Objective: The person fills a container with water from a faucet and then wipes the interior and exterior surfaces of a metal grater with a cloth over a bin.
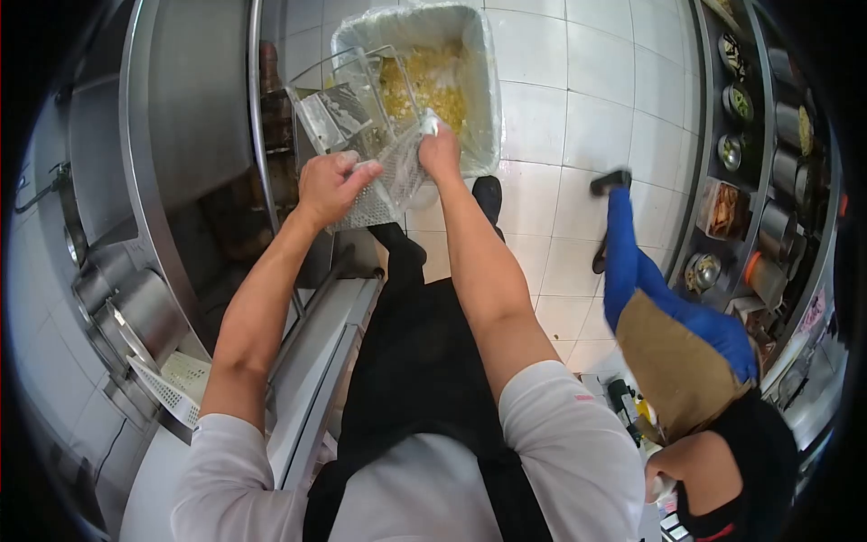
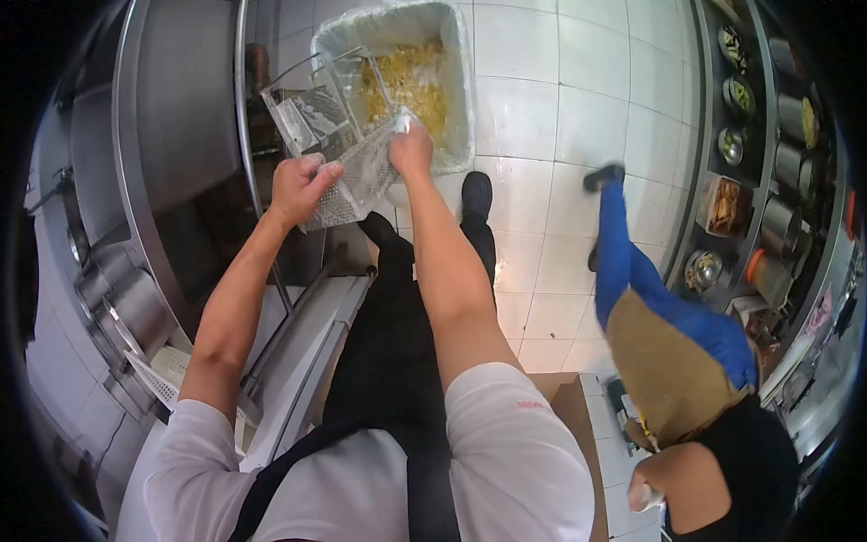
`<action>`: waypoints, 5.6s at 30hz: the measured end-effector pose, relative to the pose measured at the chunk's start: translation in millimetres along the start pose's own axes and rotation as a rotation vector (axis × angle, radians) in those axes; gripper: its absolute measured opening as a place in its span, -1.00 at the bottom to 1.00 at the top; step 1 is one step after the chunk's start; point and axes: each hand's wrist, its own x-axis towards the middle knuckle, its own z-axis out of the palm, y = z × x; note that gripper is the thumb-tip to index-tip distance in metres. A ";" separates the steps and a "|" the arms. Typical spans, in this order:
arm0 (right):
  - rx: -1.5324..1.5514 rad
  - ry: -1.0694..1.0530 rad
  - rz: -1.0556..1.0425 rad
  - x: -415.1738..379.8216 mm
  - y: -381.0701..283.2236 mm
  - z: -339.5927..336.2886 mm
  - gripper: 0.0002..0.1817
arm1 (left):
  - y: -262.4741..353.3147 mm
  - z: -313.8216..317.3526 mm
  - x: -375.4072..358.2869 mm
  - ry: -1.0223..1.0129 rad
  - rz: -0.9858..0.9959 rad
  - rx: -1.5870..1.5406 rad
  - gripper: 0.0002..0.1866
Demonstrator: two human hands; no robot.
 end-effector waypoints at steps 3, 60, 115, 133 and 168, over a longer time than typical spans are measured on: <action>-0.067 0.128 -0.081 -31.6 0.1 12.2 -0.58 | -4.8 -0.6 5.9 0.015 -0.019 -0.037 -0.42; 0.444 0.055 -0.162 -74.1 -84.4 -57.0 -0.49 | 29.0 -46.7 93.7 -0.014 -0.550 -0.946 -0.32; 0.267 0.405 -0.614 -119.9 -78.2 -51.5 -0.51 | 43.2 -33.9 86.3 0.003 -0.556 -1.646 -0.62; 0.329 0.387 -0.651 -87.0 -96.4 -67.6 -0.49 | 49.7 -13.2 85.2 0.149 -0.535 -1.878 -0.52; 0.306 0.413 -0.131 -0.5 -23.2 4.2 -0.59 | 75.9 -13.5 75.5 0.488 -0.489 -1.932 -0.50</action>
